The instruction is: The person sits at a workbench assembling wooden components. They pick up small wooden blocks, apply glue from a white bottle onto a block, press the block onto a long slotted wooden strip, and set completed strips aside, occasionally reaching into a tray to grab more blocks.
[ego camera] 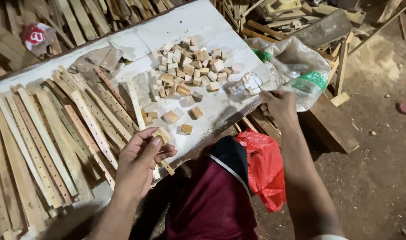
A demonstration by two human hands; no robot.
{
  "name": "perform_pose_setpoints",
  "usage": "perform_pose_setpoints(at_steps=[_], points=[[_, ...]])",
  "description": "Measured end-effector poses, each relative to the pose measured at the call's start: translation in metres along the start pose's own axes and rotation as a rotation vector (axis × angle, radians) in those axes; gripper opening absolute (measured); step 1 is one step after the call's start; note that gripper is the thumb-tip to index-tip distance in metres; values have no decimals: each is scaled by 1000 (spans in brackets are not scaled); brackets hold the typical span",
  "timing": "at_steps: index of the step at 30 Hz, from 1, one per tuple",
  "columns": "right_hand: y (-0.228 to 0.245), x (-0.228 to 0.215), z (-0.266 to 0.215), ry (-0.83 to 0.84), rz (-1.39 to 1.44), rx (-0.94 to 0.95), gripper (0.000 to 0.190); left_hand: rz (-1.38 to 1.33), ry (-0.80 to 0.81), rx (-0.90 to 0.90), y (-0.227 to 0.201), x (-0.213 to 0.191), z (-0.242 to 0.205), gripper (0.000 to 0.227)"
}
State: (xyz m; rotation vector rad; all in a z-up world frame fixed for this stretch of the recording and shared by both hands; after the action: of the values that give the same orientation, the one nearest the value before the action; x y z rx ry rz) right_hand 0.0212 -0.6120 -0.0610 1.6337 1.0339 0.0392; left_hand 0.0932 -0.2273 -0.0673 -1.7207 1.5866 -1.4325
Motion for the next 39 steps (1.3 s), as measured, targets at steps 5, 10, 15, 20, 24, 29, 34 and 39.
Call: perform_pose_setpoints(at_steps=[5,10,15,20,24,29,34,39], points=[[-14,14,-9,138,320,74,23,-109,47,-27,4,-3,-1,46],[-34,48,-13,313,610,-74,12,-266,168,108,26,-16,6,40],[11,98,-120,673,235,-547,17,-359,336,100,17,-2,-4,44],[39,120,-157,720,160,-642,17,-323,374,82,15,-1,-11,44],[57,119,-169,744,124,-617,20,-351,378,94,11,-6,-12,44],[46,118,-157,687,97,-582,20,-332,398,98,6,0,-18,42],[32,119,-148,712,105,-560,23,-325,410,107,6,0,-20,41],[29,120,-153,754,114,-586,26,-330,394,90,4,3,-20,41]])
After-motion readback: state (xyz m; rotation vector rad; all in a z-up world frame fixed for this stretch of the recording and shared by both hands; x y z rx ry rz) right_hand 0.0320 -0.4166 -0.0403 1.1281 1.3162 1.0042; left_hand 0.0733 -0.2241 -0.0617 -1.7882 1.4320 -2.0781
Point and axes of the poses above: each hand's wrist, its own z-axis towards the middle knuckle, its own x-axis out of the palm, y = z × x, the point moved 9 cm from there along z, towards the middle knuckle
